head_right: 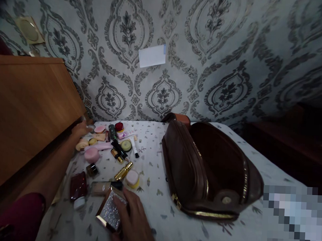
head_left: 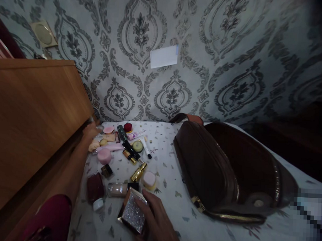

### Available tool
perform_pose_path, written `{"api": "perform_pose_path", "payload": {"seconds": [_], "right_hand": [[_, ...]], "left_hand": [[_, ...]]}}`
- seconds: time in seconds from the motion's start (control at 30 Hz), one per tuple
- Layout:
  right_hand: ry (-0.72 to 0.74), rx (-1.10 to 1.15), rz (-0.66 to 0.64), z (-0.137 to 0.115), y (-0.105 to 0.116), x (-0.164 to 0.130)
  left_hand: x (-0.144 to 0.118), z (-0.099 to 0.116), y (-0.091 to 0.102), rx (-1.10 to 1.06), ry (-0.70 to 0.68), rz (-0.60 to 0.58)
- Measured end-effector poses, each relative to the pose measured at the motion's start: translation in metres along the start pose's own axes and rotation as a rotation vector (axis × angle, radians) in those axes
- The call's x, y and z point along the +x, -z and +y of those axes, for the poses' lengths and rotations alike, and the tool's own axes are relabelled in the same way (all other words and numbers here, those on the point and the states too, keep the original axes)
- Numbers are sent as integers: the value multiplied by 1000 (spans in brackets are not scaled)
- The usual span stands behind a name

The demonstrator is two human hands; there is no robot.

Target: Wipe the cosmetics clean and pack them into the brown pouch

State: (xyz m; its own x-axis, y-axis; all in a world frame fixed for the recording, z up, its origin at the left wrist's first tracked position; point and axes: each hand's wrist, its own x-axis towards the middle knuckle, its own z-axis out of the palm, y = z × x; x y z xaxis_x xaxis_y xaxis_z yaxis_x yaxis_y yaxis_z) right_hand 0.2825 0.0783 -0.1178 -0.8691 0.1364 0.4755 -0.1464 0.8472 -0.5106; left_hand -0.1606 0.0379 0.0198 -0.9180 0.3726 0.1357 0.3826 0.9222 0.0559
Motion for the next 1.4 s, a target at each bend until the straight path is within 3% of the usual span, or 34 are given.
{"api": "perform_pose_path", "payload": {"seconds": [0.27,0.4,0.57,0.73,0.83,0.93,1.03,1.1,1.17,1.23,1.4], "right_hand": [[-55,23,80,-21,20,11],[-30,-20,100,-27,25,17],[-1,-106,88,-32,26,41],[-10,-142,84,-32,26,59],[37,-70,40,-30,29,53],[43,82,59,-31,40,35],[-83,292,147,-36,58,11],[-212,431,129,-41,69,-4],[-280,522,58,-45,77,-14],[-257,554,-13,-47,82,-22],[-150,558,-98,-49,77,-28]], "left_hand": [[-32,4,25,-32,-29,184],[-66,-6,45,-139,-153,301],[-135,-18,64,-432,-488,419],[-237,-11,77,-606,-679,346],[-297,-3,70,-590,-725,313],[-347,3,50,-527,-754,272],[-386,10,22,-455,-767,242],[-406,17,5,-380,-757,222],[-421,23,-5,-325,-773,197],[-430,25,-8,-341,-809,160],[-424,10,2,-560,-928,-31]]}}
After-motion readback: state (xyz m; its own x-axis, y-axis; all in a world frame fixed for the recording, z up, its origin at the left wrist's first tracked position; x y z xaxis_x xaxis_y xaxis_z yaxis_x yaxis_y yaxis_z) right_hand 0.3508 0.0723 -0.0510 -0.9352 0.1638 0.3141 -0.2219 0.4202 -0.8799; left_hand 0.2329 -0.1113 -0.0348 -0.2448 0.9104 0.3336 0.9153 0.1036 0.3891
